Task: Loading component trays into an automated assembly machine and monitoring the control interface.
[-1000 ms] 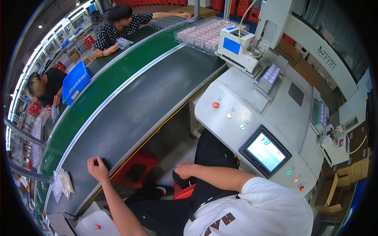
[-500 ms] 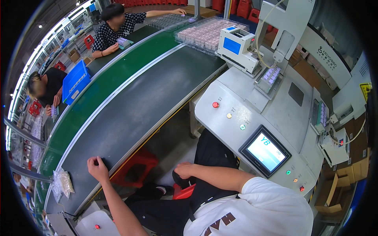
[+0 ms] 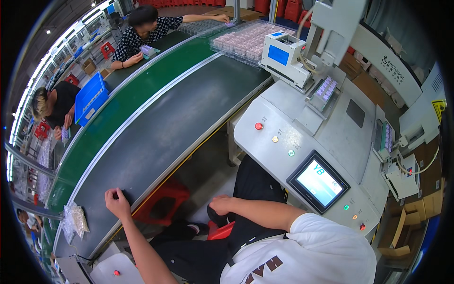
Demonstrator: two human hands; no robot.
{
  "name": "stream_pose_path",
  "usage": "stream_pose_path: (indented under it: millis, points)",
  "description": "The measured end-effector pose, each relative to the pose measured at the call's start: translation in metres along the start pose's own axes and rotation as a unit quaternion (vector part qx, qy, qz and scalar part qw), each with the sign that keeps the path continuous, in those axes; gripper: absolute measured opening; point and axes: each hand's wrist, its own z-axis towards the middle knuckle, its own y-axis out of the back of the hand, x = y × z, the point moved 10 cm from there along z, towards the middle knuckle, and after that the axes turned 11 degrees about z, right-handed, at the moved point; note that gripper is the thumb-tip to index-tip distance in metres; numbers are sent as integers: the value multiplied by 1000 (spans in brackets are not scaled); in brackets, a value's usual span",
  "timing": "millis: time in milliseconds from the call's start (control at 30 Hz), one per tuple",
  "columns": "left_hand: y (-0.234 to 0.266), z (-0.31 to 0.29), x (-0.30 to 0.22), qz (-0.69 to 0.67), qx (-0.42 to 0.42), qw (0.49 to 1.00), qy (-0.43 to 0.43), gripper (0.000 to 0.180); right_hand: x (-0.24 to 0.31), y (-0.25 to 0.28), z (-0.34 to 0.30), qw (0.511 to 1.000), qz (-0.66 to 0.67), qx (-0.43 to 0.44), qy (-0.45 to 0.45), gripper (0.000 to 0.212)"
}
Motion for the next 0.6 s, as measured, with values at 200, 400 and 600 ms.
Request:
stream_pose_path:
  millis: [200, 400, 600]
  points:
    - [-1, 0, 2, -3, 4, 1000, 7, 14, -1, -2, 1, 1000, 1, 0, -5, 31]
    - [-1, 0, 2, -3, -1, 1000, 4, 14, -4, -5, 4, 1000, -3, -6, -4, 30]
    - [-1, -1, 2, -5, 7, 1000, 8, 15, -5, -7, 6, 1000, -5, -12, 5, 28]
